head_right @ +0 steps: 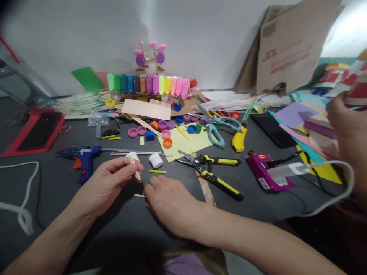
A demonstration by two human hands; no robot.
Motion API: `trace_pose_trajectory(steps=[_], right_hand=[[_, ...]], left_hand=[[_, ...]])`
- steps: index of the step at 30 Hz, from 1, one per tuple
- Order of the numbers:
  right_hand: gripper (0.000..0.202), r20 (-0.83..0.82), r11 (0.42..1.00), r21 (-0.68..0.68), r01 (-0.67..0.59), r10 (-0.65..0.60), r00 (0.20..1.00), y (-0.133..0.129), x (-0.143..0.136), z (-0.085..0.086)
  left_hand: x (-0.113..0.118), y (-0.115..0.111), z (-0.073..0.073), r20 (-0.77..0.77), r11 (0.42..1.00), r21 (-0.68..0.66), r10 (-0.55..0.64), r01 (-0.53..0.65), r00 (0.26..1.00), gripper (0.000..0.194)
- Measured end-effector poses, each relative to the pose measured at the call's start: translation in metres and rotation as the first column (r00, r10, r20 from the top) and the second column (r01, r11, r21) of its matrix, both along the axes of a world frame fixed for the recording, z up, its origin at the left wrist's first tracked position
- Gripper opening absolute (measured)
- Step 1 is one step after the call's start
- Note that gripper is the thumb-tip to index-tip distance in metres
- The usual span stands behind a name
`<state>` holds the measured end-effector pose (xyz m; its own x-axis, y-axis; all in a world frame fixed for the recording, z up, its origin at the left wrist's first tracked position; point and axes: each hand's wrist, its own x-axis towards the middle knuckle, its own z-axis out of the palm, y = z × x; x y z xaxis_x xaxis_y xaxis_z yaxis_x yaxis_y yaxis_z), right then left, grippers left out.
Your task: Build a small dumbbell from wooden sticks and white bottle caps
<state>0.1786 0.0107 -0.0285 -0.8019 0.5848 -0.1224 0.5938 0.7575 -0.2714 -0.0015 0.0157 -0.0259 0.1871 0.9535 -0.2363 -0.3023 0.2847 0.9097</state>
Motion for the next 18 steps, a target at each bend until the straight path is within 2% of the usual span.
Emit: trace_pose_trajectory(steps=[2,4,6,7,9,11,13,18], right_hand=[[0.010,0.006,0.999,-0.031,-0.033,0.033,0.999,0.004,-0.005,-0.005],[0.011,-0.024,0.995,-0.101,0.013,-0.015,1.000,0.011,-0.001,-0.002],[0.010,-0.119,0.966,-0.199,0.164,-0.190,0.975,0.020,0.005,0.006],[0.010,-0.195,0.933,-0.268,0.240,-0.297,0.935,0.023,0.008,0.010],[0.010,-0.360,0.842,-0.430,0.327,-0.491,0.793,0.028,0.011,0.019],[0.012,-0.474,0.765,-0.577,0.286,-0.599,0.645,0.030,0.008,0.024],[0.014,-0.511,0.710,-0.671,0.213,-0.652,0.560,0.029,0.002,0.024],[0.013,-0.498,0.620,-0.773,0.130,-0.722,0.481,0.025,-0.007,0.017]], left_hand=[[-0.001,0.000,-0.001,-0.013,0.999,0.034,0.021,-0.021,1.000,0.013],[-0.002,0.000,-0.003,-0.051,0.993,0.094,0.073,-0.068,0.996,0.010],[-0.004,0.001,-0.004,-0.102,0.978,0.151,0.159,-0.142,0.982,0.008],[-0.005,0.001,-0.004,-0.124,0.970,0.167,0.198,-0.176,0.972,0.008],[-0.005,0.001,-0.005,-0.153,0.961,0.173,0.242,-0.216,0.958,0.009],[-0.003,0.001,-0.006,-0.154,0.969,0.144,0.220,-0.199,0.963,0.011],[0.001,0.000,-0.008,-0.124,0.983,0.112,0.162,-0.149,0.979,0.012],[0.010,-0.002,-0.013,-0.022,0.990,0.115,0.084,-0.081,0.996,0.021]])
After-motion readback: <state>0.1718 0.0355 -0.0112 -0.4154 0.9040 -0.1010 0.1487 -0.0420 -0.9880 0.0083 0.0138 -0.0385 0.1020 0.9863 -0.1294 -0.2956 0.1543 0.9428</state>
